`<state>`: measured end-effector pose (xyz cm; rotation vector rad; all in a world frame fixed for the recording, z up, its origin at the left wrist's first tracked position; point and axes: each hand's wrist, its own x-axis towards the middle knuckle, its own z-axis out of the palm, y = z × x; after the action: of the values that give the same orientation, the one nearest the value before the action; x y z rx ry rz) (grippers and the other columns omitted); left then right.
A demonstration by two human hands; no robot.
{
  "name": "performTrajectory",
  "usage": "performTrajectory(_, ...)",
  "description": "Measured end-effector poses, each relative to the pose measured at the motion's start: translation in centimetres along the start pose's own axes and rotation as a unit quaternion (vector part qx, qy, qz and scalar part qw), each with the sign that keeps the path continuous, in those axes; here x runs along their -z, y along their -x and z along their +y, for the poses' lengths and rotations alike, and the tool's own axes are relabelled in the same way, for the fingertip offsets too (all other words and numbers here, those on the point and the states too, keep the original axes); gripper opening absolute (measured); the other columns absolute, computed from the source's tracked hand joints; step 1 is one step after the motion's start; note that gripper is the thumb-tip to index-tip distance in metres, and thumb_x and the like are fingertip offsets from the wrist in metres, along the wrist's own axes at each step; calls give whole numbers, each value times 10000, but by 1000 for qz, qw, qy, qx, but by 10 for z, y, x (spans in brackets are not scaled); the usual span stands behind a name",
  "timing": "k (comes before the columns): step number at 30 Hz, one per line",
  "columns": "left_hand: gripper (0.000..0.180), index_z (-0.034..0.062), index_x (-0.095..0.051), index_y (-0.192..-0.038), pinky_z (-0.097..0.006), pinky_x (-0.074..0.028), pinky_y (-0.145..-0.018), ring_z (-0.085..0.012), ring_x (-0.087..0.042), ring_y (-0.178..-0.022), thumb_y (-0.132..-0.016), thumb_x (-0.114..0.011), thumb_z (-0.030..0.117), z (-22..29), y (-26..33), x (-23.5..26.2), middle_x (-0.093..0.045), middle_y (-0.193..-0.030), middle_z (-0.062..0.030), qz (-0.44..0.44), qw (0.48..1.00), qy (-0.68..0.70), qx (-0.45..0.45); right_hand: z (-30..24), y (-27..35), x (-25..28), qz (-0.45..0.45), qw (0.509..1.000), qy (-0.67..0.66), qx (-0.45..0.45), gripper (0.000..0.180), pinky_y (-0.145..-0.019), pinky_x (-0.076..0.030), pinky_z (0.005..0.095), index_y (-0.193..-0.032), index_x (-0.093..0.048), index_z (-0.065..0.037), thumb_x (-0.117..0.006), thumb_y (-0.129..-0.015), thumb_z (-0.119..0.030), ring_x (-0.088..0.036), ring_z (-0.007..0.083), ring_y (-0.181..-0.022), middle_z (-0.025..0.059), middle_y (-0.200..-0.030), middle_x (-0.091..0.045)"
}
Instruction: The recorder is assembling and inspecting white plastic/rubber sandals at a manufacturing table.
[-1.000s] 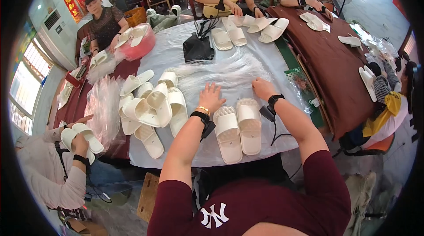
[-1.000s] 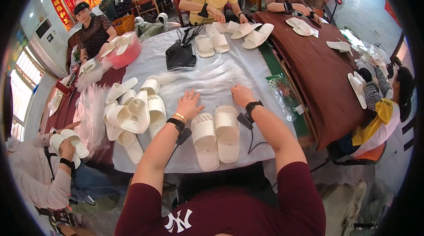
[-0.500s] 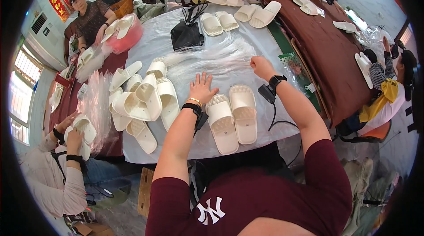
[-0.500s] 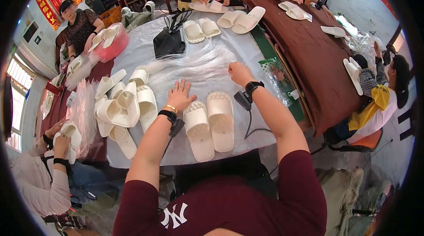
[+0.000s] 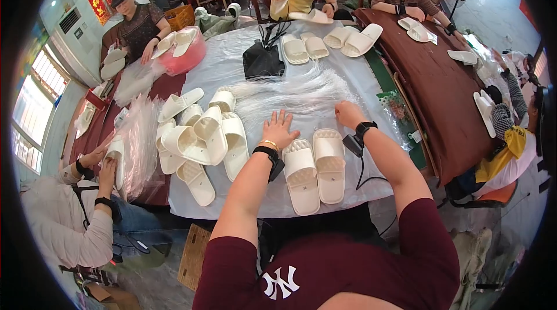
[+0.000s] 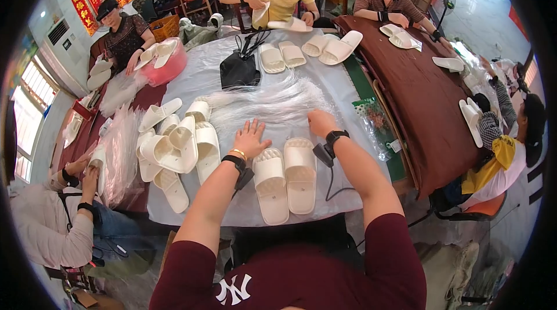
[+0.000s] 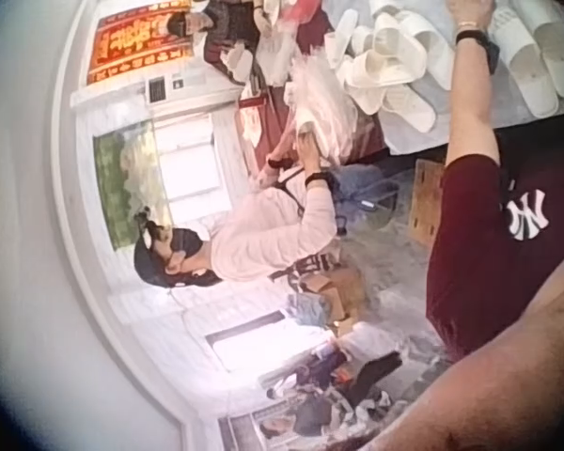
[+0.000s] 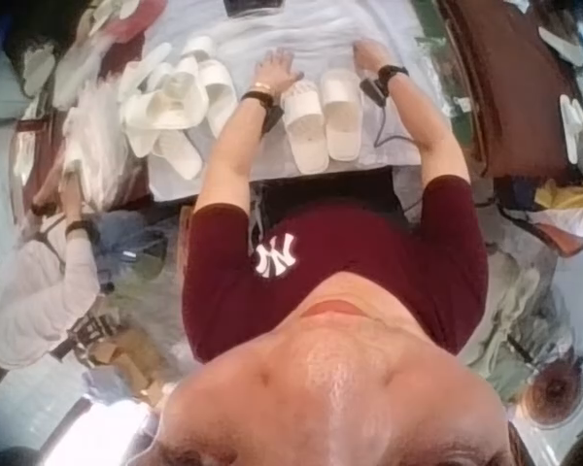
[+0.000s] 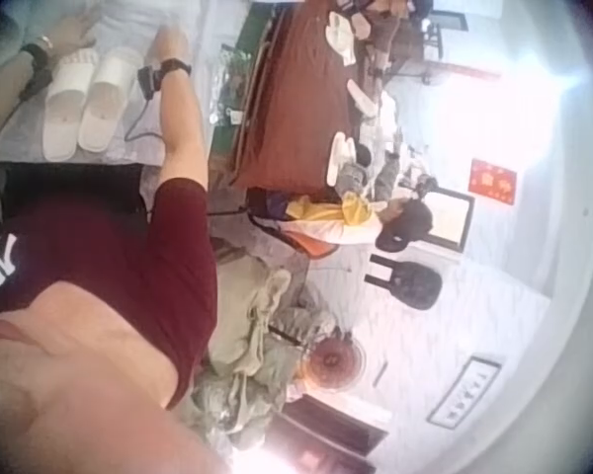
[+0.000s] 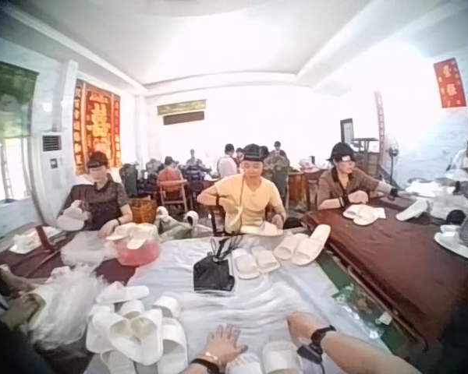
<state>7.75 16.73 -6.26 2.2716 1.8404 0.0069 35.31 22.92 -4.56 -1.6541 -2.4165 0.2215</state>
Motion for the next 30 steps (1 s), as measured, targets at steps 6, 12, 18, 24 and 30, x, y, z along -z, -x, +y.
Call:
performTrajectory(6,771,165,-267,-1484,-540,-181,-1108,-343,-124,-1439,-867,-453,589,1,-2,3,-136,-1569,-121,6,1000,-3,-6,9,-9,19,71,994,-86,2,111,-729,-486,450,-780,-646,-75,-536,-773,-91,-613,357,-848,138,-907,-635)
performTrajectory(12,769,166,-261,-1487,-528,-173,-1117,-336,-124,-1440,-872,-446,589,1,-1,6,-138,-1569,-115,1,1000,-13,0,6,-10,44,199,975,-92,-29,73,-727,-475,442,-764,-610,-73,-540,-775,-90,-597,354,-818,125,-858,-612)
performTrajectory(18,766,168,-265,-1487,-530,-184,-1113,-335,-126,-1439,-878,-435,601,1,-1,7,-140,-1569,-111,-4,1000,-22,-4,16,-7,56,265,958,-85,-71,82,-707,-475,465,-793,-612,-88,-542,-807,-128,-601,352,-812,104,-882,-616)
performTrajectory(24,764,167,-270,-1484,-538,-190,-1107,-343,-132,-1436,-880,-429,605,0,-3,3,-145,-1568,-114,7,1000,-27,-9,44,-5,64,311,939,-44,-138,141,-732,-479,468,-821,-621,-84,-531,-840,-190,-610,363,-837,113,-915,-629)
performTrajectory(30,762,169,-264,-1487,-541,-184,-1109,-347,-138,-1434,-881,-426,602,-2,-2,4,-148,-1567,-117,8,1000,-26,-6,93,7,87,399,870,-101,-272,167,-757,-490,464,-854,-643,-71,-553,-845,-211,-628,376,-847,170,-872,-663)
